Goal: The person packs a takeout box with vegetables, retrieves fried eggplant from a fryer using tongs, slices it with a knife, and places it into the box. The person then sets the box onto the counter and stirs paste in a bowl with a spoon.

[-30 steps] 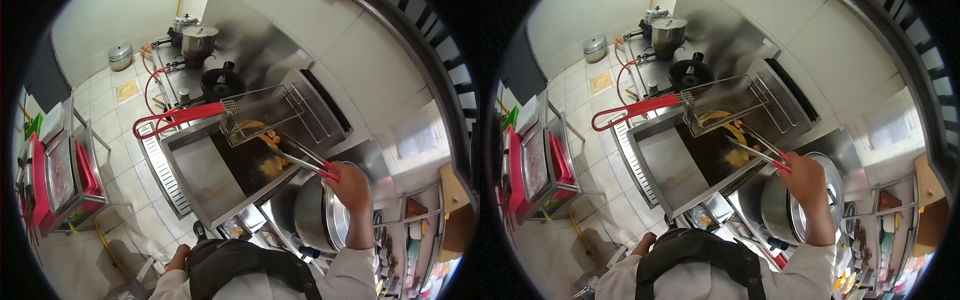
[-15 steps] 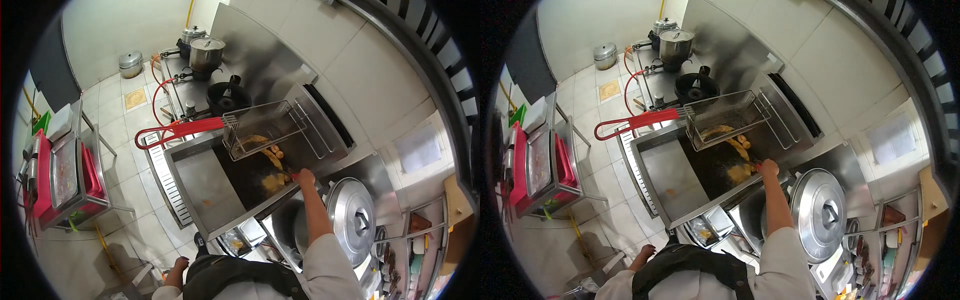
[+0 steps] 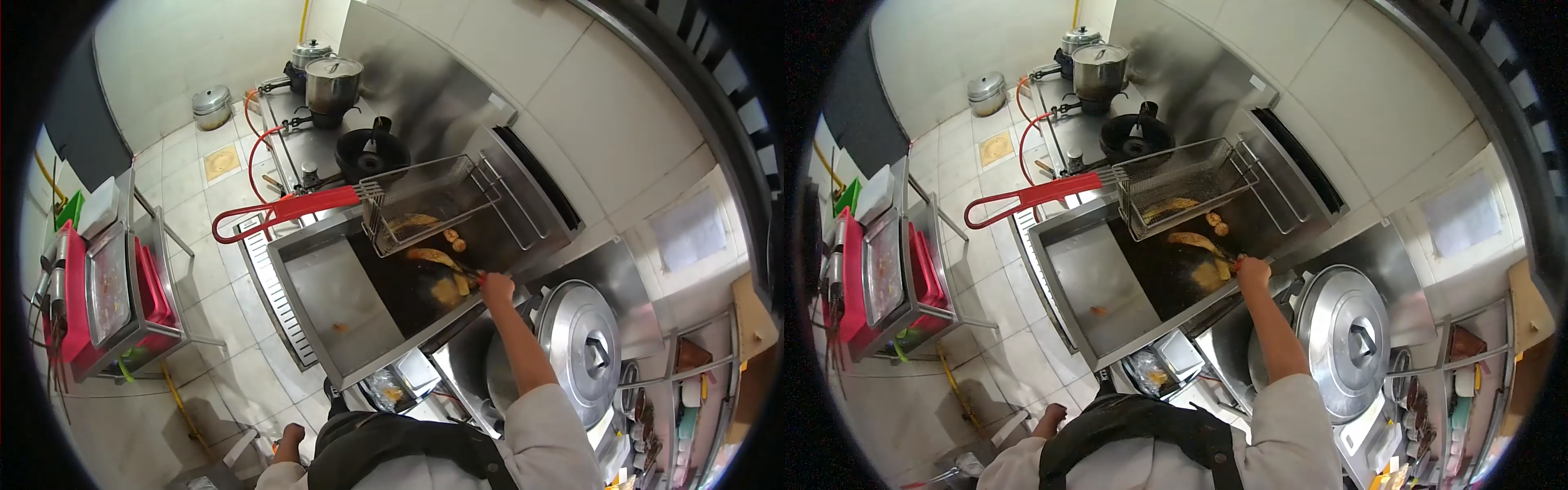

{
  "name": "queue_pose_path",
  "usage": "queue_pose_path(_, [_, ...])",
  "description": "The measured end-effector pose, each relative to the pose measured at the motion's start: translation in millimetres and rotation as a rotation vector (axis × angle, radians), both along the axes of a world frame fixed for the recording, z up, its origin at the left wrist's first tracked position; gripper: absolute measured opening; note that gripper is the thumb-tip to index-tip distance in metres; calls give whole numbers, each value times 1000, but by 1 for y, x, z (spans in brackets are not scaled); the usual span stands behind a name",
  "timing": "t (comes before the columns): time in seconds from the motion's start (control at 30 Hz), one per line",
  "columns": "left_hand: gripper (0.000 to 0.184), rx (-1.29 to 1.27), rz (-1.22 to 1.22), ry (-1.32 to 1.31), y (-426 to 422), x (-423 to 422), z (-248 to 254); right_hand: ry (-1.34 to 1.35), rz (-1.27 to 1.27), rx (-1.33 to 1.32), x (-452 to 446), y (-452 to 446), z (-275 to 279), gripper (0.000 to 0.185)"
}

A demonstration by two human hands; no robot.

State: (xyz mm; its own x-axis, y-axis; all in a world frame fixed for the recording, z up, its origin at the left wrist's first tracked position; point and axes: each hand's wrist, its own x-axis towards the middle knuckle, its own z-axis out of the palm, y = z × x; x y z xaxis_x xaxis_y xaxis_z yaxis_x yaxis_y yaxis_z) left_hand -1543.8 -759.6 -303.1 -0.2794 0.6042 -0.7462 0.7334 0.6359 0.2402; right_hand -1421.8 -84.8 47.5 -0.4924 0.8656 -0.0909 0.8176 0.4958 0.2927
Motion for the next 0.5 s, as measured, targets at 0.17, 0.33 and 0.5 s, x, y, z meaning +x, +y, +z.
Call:
queue_pose_path(0.17, [20,267,516,-229,41,-2,-4,4,94,7,0,-22,13,16])
queue_pose_path(0.33, [24,367,859,-483,78,2,12,6,101,-5,-4,-37,27,21])
queue_pose_path(0.5, [24,323,752,-368,55,-3,-7,77,95,-15,-7,-63,63,23])
